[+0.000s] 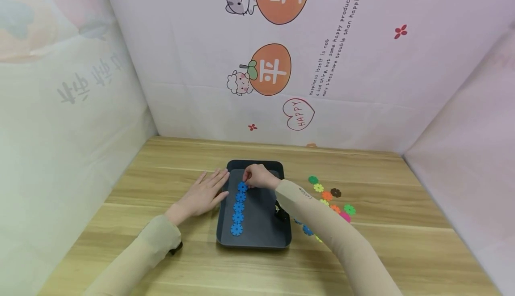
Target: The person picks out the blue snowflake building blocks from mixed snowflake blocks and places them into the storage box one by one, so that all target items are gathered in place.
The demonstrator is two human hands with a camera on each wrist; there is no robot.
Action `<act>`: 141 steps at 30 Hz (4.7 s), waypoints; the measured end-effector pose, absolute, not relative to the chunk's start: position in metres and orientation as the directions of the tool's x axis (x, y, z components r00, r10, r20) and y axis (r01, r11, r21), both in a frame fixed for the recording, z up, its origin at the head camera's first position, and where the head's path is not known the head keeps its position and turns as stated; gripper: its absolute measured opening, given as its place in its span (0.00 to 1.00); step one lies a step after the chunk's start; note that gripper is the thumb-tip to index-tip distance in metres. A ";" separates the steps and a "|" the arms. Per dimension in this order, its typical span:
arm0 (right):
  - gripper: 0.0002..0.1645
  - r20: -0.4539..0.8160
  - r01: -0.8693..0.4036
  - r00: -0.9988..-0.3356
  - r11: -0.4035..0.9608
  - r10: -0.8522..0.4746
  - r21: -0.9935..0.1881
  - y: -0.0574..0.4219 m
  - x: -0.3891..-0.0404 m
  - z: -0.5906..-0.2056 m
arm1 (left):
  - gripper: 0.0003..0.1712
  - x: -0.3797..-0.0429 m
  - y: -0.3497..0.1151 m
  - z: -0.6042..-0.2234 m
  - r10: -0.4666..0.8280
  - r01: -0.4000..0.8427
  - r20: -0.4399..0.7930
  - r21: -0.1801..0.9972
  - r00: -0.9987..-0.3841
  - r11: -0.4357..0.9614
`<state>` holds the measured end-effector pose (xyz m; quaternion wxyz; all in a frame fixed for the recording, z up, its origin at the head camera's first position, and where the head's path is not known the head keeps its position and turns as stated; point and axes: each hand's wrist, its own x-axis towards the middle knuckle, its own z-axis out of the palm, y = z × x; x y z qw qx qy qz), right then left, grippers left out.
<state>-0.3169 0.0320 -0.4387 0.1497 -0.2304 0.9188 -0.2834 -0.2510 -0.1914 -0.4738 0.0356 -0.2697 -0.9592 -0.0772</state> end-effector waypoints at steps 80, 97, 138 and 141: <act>0.13 -0.167 -0.375 -0.842 0.780 -0.512 -0.502 0.224 -0.228 -0.438 | 0.37 -0.248 -0.188 -0.474 0.514 0.529 0.135 0.131 -0.847 0.838; 0.12 -0.163 -0.373 -0.827 0.741 -0.539 -0.558 0.228 -0.229 -0.437 | 0.38 -0.247 -0.188 -0.474 0.509 0.522 0.120 0.136 -0.853 0.842; 0.02 -0.060 -0.494 -0.719 0.569 -0.693 -0.657 0.157 -0.240 -0.413 | 0.37 -0.248 -0.189 -0.474 0.510 0.525 0.126 0.143 -0.851 0.839; 0.03 -0.088 -0.498 -0.702 0.575 -0.707 -0.649 0.145 -0.239 -0.415 | 0.37 -0.247 -0.189 -0.474 0.513 0.527 0.124 0.147 -0.849 0.837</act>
